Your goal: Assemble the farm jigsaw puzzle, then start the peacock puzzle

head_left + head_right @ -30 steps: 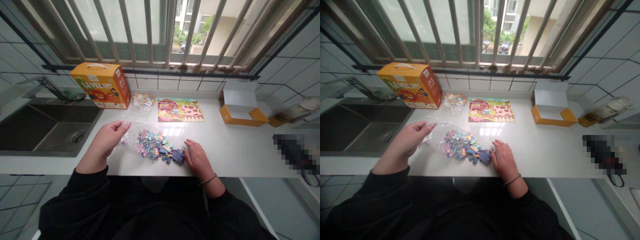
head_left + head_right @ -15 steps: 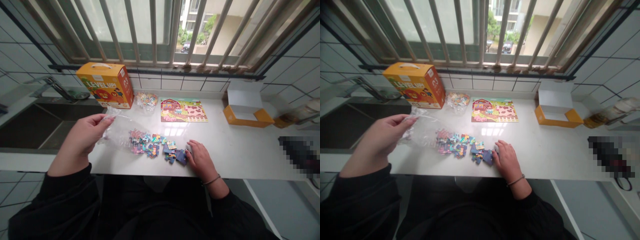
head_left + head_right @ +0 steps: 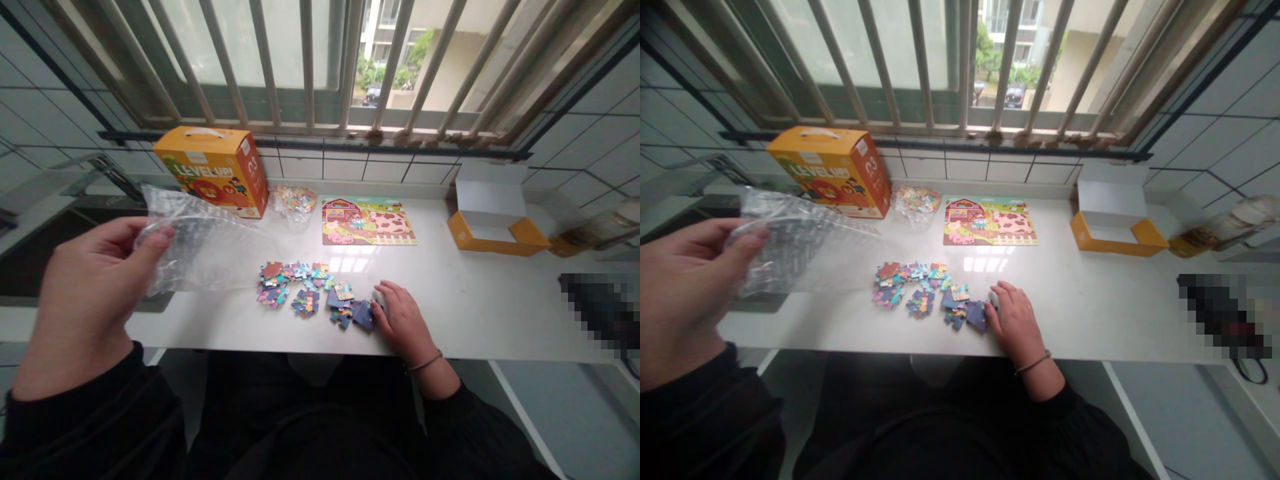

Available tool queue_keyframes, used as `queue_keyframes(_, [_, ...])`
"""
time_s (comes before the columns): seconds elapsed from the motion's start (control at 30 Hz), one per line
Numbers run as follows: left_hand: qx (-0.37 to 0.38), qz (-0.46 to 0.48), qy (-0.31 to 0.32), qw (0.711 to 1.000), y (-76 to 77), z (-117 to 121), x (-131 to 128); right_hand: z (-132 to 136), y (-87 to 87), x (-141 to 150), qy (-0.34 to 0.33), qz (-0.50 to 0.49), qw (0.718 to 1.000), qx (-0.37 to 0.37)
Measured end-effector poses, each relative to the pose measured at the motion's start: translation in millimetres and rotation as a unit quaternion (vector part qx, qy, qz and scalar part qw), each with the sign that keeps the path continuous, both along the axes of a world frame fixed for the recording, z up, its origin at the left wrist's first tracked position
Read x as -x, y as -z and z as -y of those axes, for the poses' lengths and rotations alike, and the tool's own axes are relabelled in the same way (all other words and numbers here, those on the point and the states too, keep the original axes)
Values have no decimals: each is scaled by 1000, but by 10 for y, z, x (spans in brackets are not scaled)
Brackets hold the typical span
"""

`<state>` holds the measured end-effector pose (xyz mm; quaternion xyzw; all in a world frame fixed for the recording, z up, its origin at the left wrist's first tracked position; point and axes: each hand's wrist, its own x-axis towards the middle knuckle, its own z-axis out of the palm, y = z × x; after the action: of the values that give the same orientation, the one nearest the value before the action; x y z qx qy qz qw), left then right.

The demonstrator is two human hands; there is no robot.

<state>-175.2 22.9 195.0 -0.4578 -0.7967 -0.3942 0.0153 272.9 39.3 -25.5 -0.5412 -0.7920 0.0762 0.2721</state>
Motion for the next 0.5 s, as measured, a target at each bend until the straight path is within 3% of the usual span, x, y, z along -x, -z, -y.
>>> queue_keyframes(0.1, [-144,97,29,984,54,24,-132,29,-80,-7,6,-46,998,-33])
queue_keyframes(0.17, [-183,221,34,957,166,3,-343,94,-190,8,4,-103,994,-48])
queue_keyframes(0.27, [-108,402,110,902,464,-25,-809,243,-395,90,-22,-230,973,16])
queue_keyframes(0.33, [-24,468,176,866,710,-9,-1163,334,-517,171,-60,-327,938,98])
queue_keyframes(0.4, [61,483,243,839,929,39,-1488,384,-600,237,-78,-396,903,151])
queue_keyframes(0.5, [137,439,310,832,1112,143,-1811,367,-637,213,-25,-432,885,174])
